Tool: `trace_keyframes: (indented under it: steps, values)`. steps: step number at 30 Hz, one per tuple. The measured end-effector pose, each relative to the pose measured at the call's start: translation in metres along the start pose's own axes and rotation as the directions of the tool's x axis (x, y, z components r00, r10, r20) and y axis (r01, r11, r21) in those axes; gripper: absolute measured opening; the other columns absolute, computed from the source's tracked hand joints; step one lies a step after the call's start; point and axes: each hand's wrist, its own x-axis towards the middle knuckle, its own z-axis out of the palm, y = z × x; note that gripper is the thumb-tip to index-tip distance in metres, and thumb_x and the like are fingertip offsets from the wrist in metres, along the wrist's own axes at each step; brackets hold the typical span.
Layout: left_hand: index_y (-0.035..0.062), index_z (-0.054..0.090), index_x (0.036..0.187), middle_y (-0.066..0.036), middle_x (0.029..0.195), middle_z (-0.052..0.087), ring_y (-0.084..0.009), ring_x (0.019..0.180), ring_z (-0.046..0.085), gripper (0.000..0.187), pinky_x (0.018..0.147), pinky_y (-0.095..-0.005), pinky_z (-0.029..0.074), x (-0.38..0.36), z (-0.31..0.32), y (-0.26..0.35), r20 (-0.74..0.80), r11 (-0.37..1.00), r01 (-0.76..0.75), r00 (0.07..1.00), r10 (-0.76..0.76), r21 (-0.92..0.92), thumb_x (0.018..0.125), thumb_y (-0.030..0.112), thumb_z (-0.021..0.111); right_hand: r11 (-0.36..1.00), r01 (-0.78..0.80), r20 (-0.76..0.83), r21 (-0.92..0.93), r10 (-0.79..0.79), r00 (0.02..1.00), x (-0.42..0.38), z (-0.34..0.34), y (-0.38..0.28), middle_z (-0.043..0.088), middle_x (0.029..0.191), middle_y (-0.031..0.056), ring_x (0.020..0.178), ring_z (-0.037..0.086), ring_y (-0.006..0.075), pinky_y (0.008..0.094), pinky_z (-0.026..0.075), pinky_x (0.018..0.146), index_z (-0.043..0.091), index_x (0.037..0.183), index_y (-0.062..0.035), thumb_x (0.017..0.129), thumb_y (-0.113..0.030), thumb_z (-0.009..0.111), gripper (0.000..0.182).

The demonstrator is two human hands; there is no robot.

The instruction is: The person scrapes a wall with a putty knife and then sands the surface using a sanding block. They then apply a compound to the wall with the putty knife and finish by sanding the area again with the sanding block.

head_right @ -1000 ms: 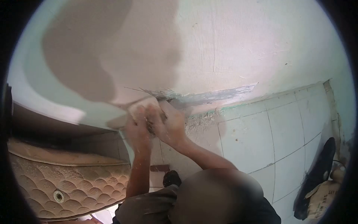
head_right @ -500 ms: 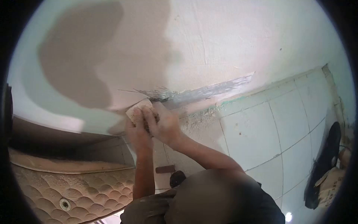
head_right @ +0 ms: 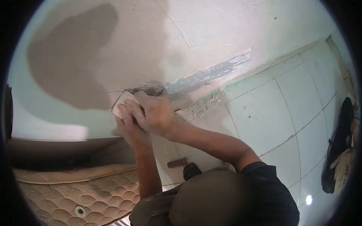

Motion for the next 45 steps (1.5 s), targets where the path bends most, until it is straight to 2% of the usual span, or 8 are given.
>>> trace_keyframes:
  steps: [3, 10, 13, 15, 21, 24, 42, 45]
  values:
    - [0.0008, 0.056, 0.098, -0.005, 0.090, 0.059, -0.0108, 0.080, 0.056, 0.036, 0.067, -0.0248, 0.047, -0.010, -0.007, -0.034, -0.005, 0.934, -0.067, 0.997, 0.073, 0.350, 0.099, 0.035, 0.047, 0.994, 0.010, 0.015, -0.111, -0.008, 1.000, -0.029, 0.002, 0.036, 0.059, 0.071, 0.0090, 0.054, 0.061, 0.0225, 0.0329, 0.046, 0.045, 0.066, 0.092, -0.0070, 0.086, -0.017, 0.065, 0.011]
    - [0.0001, 0.057, 0.100, -0.006, 0.092, 0.060, -0.0116, 0.083, 0.056, 0.037, 0.071, -0.0264, 0.047, 0.003, 0.002, 0.005, -0.061, 0.994, -0.088, 0.994, 0.092, 0.071, 0.099, 0.036, 0.048, 0.985, 0.147, 0.045, -0.092, -0.144, 0.989, 0.011, 0.007, -0.001, 0.059, 0.072, 0.0073, 0.053, 0.060, 0.0211, 0.0320, 0.048, 0.047, 0.067, 0.093, -0.0091, 0.086, -0.021, 0.066, 0.013]
    - [0.0003, 0.057, 0.101, -0.006, 0.092, 0.060, -0.0120, 0.082, 0.057, 0.037, 0.070, -0.0267, 0.047, -0.007, 0.000, 0.004, -0.043, 0.997, -0.077, 0.996, 0.078, 0.021, 0.099, 0.037, 0.049, 0.998, -0.062, 0.064, 0.020, 0.061, 0.996, -0.009, 0.010, 0.007, 0.059, 0.070, 0.0072, 0.052, 0.058, 0.0198, 0.0313, 0.047, 0.047, 0.067, 0.093, -0.0091, 0.087, -0.022, 0.065, 0.014]
    - [0.0005, 0.056, 0.102, -0.006, 0.091, 0.060, -0.0122, 0.080, 0.057, 0.038, 0.069, -0.0263, 0.048, -0.015, 0.001, -0.024, -0.095, 0.922, -0.068, 0.989, 0.113, 0.382, 0.098, 0.038, 0.049, 1.000, -0.030, -0.049, 0.006, 0.030, 0.998, -0.024, 0.002, 0.026, 0.059, 0.069, 0.0090, 0.053, 0.059, 0.0207, 0.0314, 0.046, 0.047, 0.066, 0.092, -0.0069, 0.088, -0.021, 0.063, 0.015]
    - [-0.0007, 0.060, 0.101, -0.007, 0.096, 0.062, -0.0113, 0.083, 0.057, 0.037, 0.072, -0.0260, 0.048, 0.000, -0.003, 0.014, 0.095, 0.966, -0.073, 0.994, 0.051, 0.248, 0.097, 0.035, 0.052, 0.980, -0.196, 0.097, 0.041, 0.191, 0.977, 0.007, -0.007, -0.004, 0.061, 0.068, 0.0109, 0.054, 0.061, 0.0214, 0.0329, 0.047, 0.049, 0.066, 0.093, -0.0027, 0.088, -0.021, 0.063, 0.019]
    - [-0.0007, 0.060, 0.101, -0.006, 0.095, 0.062, -0.0111, 0.083, 0.057, 0.036, 0.070, -0.0252, 0.048, -0.012, 0.005, 0.001, -0.094, 0.977, -0.003, 0.995, 0.024, 0.211, 0.098, 0.034, 0.051, 0.971, -0.217, 0.051, 0.096, 0.213, 0.976, -0.004, -0.014, -0.004, 0.060, 0.066, 0.0125, 0.053, 0.059, 0.0192, 0.0323, 0.046, 0.049, 0.066, 0.091, -0.0014, 0.088, -0.023, 0.064, 0.022]
    - [-0.0015, 0.061, 0.099, -0.006, 0.092, 0.062, -0.0107, 0.081, 0.057, 0.035, 0.068, -0.0246, 0.047, -0.004, -0.011, -0.022, 0.072, 0.992, 0.116, 0.991, -0.113, -0.046, 0.097, 0.032, 0.054, 0.935, -0.353, 0.114, 0.041, 0.347, 0.931, -0.018, -0.003, 0.015, 0.062, 0.074, 0.0138, 0.060, 0.061, 0.0210, 0.0332, 0.048, 0.055, 0.065, 0.087, -0.0015, 0.087, -0.023, 0.066, 0.022]
    - [-0.0016, 0.059, 0.102, -0.007, 0.093, 0.062, -0.0118, 0.080, 0.058, 0.035, 0.068, -0.0259, 0.048, -0.013, -0.003, -0.025, -0.022, 0.992, 0.081, 0.997, -0.079, 0.101, 0.098, 0.032, 0.052, 0.946, -0.324, 0.127, 0.025, 0.319, 0.939, -0.021, -0.009, 0.018, 0.063, 0.076, 0.0142, 0.060, 0.062, 0.0251, 0.0336, 0.048, 0.054, 0.065, 0.087, -0.0021, 0.088, -0.020, 0.064, 0.018]
